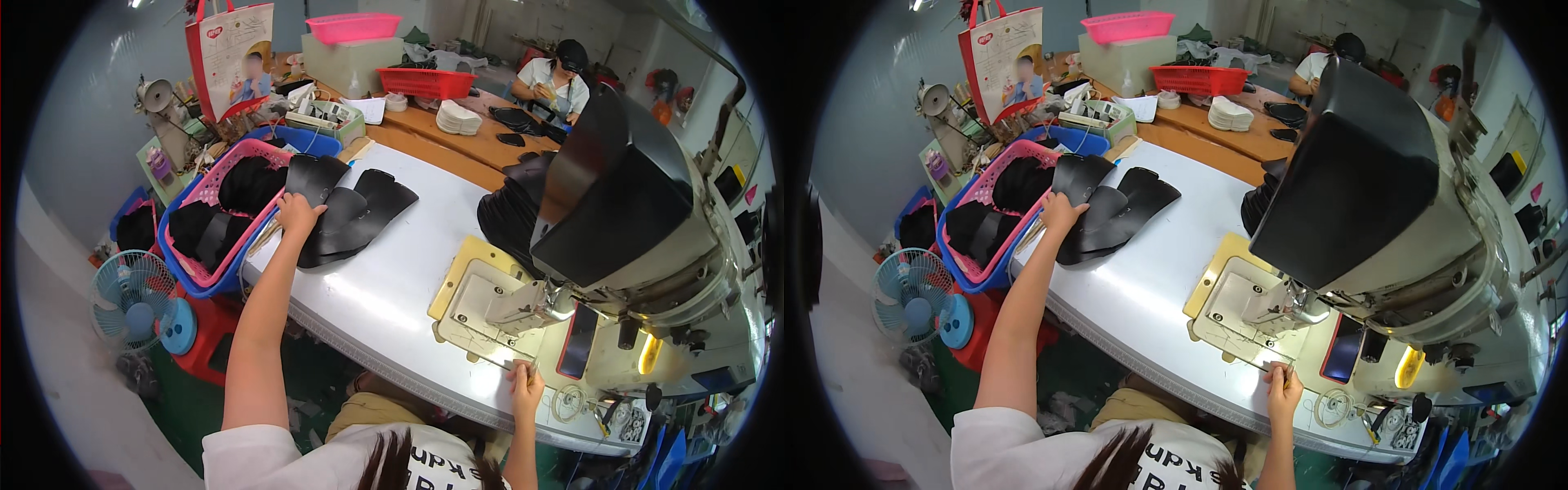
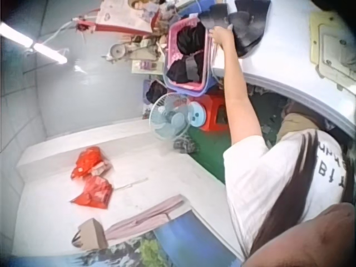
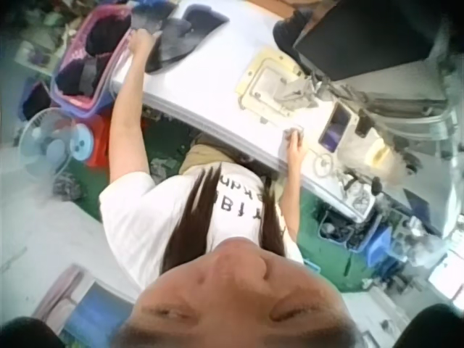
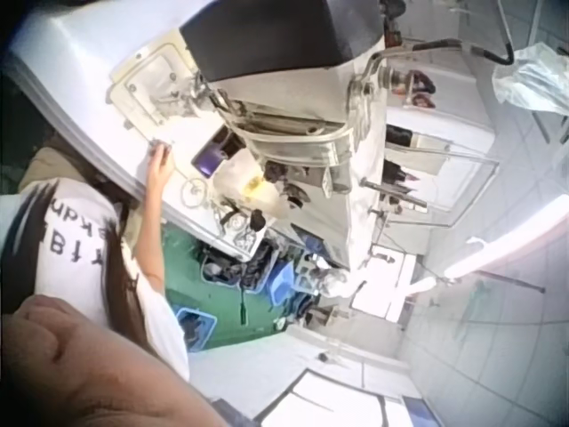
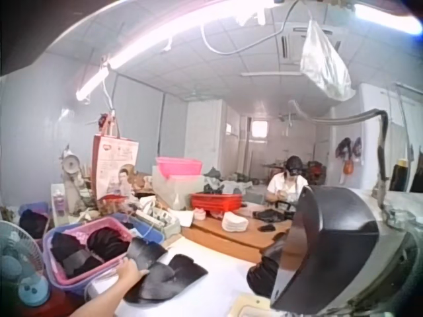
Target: The person sews shoe upper pieces together using a sewing machine, trimming threads with snips. The person then stacks the sewn shoe pieces on the table and trims threads from them by hand with snips.
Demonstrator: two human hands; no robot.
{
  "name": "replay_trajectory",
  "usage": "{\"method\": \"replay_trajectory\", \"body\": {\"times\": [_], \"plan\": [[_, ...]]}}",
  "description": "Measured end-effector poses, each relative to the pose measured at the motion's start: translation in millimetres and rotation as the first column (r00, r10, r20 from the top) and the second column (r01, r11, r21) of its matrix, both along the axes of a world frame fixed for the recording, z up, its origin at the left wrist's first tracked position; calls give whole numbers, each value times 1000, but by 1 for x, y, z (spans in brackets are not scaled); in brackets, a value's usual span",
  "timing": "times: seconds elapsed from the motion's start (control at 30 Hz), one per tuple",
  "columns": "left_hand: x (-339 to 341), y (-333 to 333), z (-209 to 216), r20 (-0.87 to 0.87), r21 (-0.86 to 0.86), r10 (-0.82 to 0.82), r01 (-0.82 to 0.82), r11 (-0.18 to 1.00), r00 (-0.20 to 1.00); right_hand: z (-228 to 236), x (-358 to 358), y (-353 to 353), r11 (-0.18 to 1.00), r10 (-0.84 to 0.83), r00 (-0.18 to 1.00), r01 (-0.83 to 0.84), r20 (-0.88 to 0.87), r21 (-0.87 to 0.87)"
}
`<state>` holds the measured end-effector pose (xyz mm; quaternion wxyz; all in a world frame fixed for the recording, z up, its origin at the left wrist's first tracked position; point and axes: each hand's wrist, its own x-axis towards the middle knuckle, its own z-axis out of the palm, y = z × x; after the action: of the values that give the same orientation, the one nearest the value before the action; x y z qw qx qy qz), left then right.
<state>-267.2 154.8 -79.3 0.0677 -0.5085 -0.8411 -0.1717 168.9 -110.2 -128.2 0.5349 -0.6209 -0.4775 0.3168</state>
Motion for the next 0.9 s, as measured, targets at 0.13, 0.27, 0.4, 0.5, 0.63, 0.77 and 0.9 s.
{"method": "replay_trajectory", "body": {"times": [0.13, 0.27, 0.4, 0.5, 0.63, 0.77, 0.9], "plan": [[4, -1, 13, -61, 109, 11, -4, 994, 998, 0, -1, -1, 1000, -2, 1000, 2, -3, 25], [-12, -6, 45, 544, 281, -393, 280, 918, 742, 7, -6, -3, 1000, -6, 999, 6, -43, -2], [43, -76, 119, 890, 440, -443, 449, 778, -105, 19, -7, 4, 991, 108, 984, -117, 139, 58], [81, -129, 131, 935, 339, -335, 555, 760, -112, 67, -33, 16, 917, 139, 916, -263, 377, 301], [133, -170, 123, 958, 285, -191, 648, 706, -214, 121, -54, 20, 896, 219, 902, -336, 371, 289], [175, -176, 102, 942, 305, -113, 663, 684, -317, 128, -37, 22, 917, 392, 905, -399, 167, 12], [211, -173, 84, 884, 418, -148, 605, 678, -444, 138, -12, 13, 982, 183, 958, -187, 219, 0]]}}
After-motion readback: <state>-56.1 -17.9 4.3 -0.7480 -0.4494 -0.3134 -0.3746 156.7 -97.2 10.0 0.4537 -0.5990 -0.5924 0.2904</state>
